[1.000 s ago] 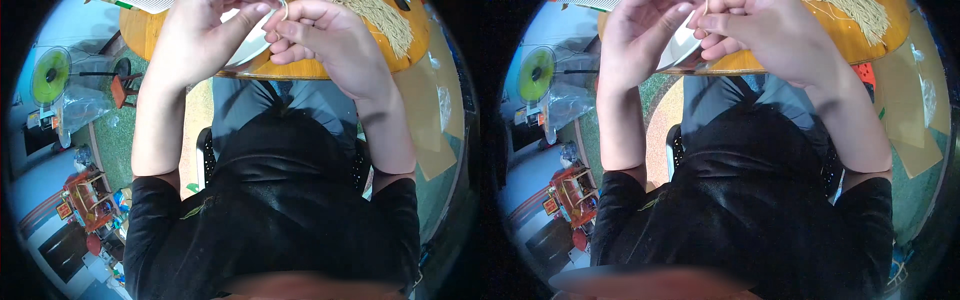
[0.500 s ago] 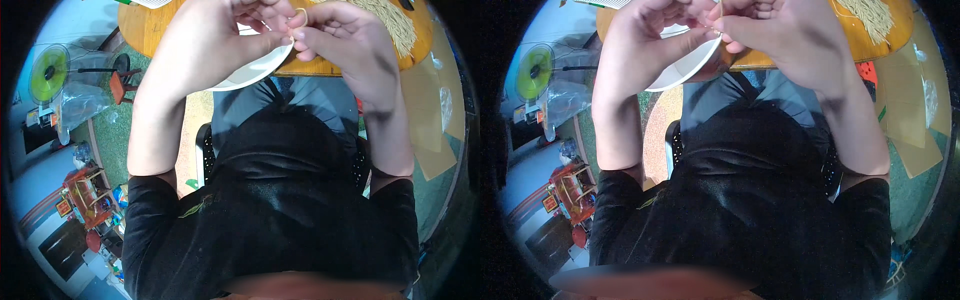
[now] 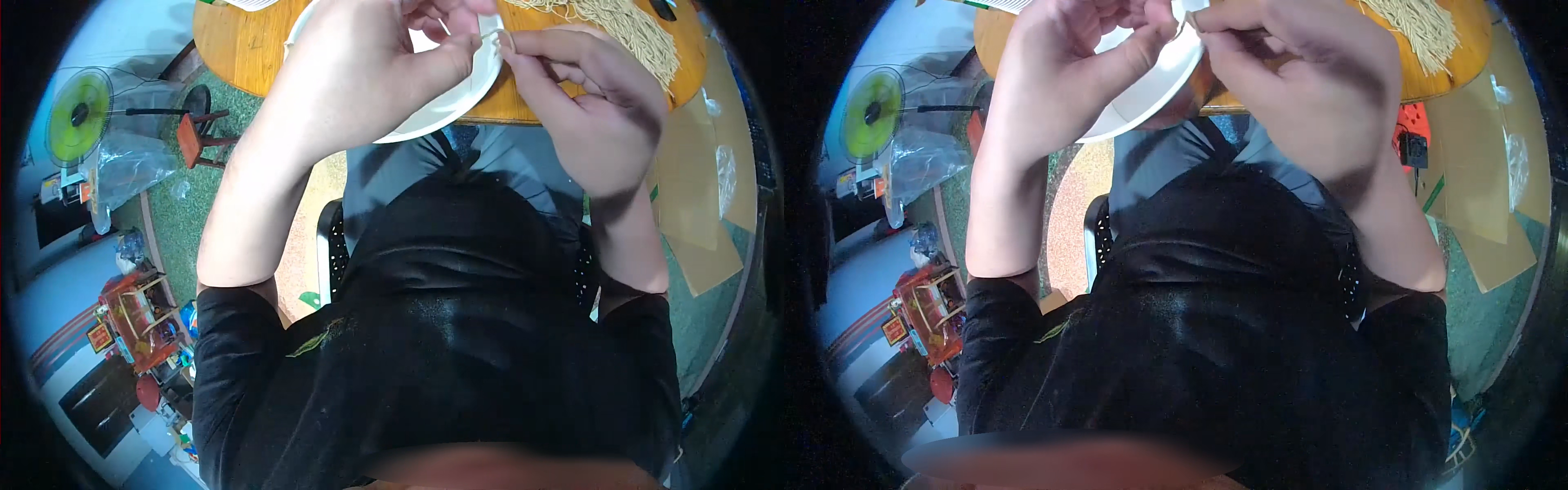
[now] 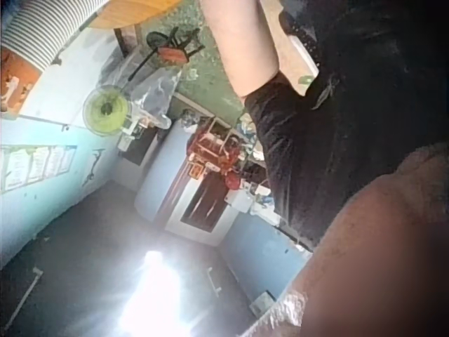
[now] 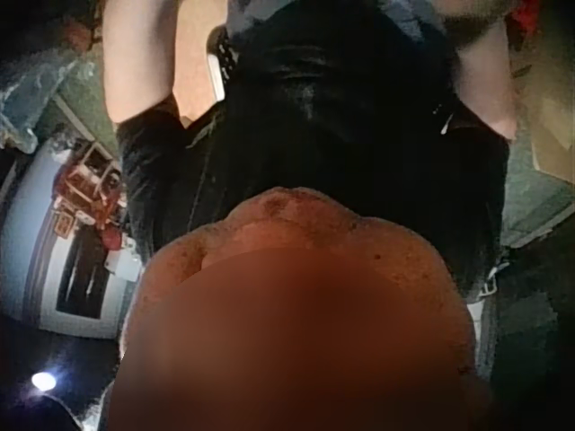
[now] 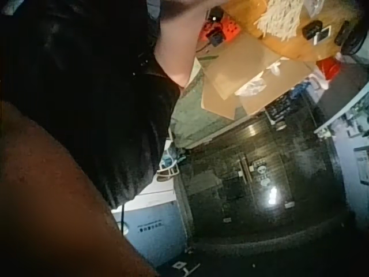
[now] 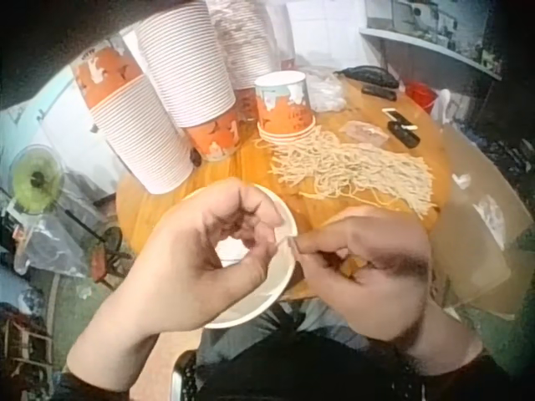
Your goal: Assembling paper bowls by threading and knotting fiber strings through pre-punched holes.
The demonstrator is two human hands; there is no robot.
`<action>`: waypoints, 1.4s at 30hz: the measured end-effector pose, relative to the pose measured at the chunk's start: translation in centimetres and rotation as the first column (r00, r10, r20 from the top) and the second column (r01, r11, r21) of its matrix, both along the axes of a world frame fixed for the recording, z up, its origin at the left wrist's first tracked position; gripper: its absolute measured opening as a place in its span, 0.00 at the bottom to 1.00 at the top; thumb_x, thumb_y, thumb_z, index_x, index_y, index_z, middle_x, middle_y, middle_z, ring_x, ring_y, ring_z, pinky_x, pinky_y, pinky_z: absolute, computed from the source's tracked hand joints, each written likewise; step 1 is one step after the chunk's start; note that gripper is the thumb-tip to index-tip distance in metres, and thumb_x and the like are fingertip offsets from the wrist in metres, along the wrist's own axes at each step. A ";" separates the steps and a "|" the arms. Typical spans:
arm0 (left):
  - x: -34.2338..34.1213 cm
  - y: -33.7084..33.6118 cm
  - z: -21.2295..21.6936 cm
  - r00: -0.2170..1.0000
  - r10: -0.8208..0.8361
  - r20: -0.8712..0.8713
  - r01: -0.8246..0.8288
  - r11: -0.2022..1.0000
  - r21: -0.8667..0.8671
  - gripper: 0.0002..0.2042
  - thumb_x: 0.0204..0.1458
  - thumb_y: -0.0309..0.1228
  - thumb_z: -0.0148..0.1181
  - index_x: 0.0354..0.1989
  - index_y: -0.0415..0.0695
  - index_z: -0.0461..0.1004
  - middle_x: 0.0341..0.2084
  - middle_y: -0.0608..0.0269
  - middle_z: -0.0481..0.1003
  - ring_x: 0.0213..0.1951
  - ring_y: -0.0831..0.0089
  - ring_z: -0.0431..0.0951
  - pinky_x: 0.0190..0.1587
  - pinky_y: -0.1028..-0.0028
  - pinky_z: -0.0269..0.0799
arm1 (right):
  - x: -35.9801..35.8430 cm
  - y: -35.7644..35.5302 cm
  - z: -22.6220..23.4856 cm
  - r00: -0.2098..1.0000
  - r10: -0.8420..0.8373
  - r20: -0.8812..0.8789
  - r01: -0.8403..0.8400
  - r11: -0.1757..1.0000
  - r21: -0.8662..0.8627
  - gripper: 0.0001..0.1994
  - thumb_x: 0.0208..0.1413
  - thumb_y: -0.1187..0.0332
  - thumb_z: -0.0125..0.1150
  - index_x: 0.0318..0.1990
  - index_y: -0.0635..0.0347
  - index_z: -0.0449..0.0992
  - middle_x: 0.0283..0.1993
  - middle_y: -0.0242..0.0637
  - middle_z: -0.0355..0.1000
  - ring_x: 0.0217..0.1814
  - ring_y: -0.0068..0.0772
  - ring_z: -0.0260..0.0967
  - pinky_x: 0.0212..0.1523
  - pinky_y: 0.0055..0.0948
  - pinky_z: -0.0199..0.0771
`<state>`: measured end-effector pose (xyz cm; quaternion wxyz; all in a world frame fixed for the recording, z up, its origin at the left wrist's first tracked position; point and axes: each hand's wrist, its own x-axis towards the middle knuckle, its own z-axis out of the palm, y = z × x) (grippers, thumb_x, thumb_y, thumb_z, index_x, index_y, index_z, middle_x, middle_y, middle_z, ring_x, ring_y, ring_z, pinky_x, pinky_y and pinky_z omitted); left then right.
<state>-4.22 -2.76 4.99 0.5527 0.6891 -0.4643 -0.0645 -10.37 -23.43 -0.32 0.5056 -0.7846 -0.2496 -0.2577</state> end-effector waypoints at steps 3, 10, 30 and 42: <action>-0.9 -0.1 1.2 0.961 0.234 0.146 -0.265 0.931 0.250 0.15 0.54 0.18 0.64 0.50 0.38 0.74 0.42 0.60 0.76 0.44 0.72 0.76 0.47 0.74 0.74 | 0.1 -0.1 -0.3 0.999 -0.043 0.018 0.044 0.999 -0.016 0.08 0.57 0.85 0.67 0.43 0.71 0.83 0.44 0.40 0.81 0.45 0.25 0.80 0.48 0.20 0.81; 0.9 -0.1 -1.3 0.928 -0.016 0.373 0.049 0.996 -0.081 0.14 0.55 0.19 0.63 0.50 0.37 0.79 0.41 0.52 0.78 0.43 0.61 0.80 0.46 0.69 0.75 | -0.2 0.1 -0.3 0.936 -0.219 0.274 0.280 0.937 -0.208 0.11 0.52 0.82 0.72 0.43 0.65 0.84 0.42 0.39 0.83 0.39 0.30 0.82 0.42 0.24 0.80; 1.5 0.2 -1.9 0.979 -0.090 -0.182 0.103 0.993 0.063 0.03 0.64 0.22 0.61 0.43 0.36 0.77 0.35 0.67 0.79 0.38 0.83 0.77 0.43 0.80 0.75 | 3.0 0.2 -4.8 0.708 -0.141 0.692 0.229 0.973 -0.036 0.14 0.45 0.82 0.76 0.42 0.64 0.84 0.47 0.42 0.82 0.37 0.33 0.80 0.36 0.26 0.81; 2.0 0.9 -1.2 0.946 0.131 0.296 -0.185 0.969 0.164 0.04 0.56 0.23 0.66 0.38 0.38 0.79 0.47 0.54 0.77 0.44 0.70 0.79 0.43 0.75 0.75 | 0.5 1.9 -4.3 0.976 0.074 0.203 -0.163 0.867 0.470 0.08 0.59 0.88 0.60 0.44 0.72 0.77 0.45 0.51 0.80 0.41 0.30 0.81 0.42 0.23 0.83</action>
